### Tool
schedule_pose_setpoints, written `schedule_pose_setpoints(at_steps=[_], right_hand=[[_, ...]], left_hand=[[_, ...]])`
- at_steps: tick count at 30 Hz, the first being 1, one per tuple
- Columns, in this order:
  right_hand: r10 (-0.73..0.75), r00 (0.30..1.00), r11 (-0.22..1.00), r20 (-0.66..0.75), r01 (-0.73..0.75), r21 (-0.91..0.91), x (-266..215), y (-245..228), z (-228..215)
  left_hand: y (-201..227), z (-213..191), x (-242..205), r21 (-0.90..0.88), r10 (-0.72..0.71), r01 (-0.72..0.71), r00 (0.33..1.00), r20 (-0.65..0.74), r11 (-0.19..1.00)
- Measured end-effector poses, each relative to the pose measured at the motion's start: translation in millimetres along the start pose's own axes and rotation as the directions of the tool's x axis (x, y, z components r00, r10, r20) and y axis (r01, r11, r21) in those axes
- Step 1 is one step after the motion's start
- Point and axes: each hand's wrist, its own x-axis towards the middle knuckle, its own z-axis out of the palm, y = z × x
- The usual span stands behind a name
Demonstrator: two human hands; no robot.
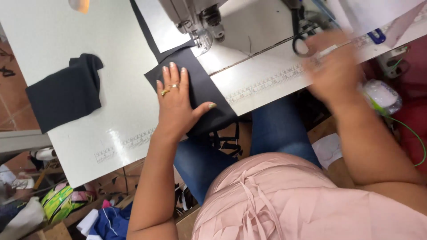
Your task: Sewing small fabric pieces onto larger black fabric panels using an industrial sewing machine
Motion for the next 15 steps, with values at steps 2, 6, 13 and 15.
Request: schedule_pose_setpoints(at_steps=[2,6,13,15], right_hand=[[0.043,0.984,0.999,-0.172,-0.042,0.008,-4,46,-32],[0.113,0.937,0.994,-0.331,-0.102,0.049,-26,79,-61],[-0.022,0.974,0.989,-0.225,-0.012,-0.148,-24,99,-30],[0.337,0.926,0.918,-0.167,-0.284,0.278,-32,113,-21]], left_hand=[[5,-5,-2,0.045,-0.012,0.013,0.999,-0.039,0.999],[18,7,-22,-0.038,-0.036,0.029,0.976,-0.214,0.999],[20,28,-19,0.135,-0.155,0.166,0.984,-0.092,0.977],[19,28,-18,0.118,-0.131,0.142,0.987,-0.093,0.983]])
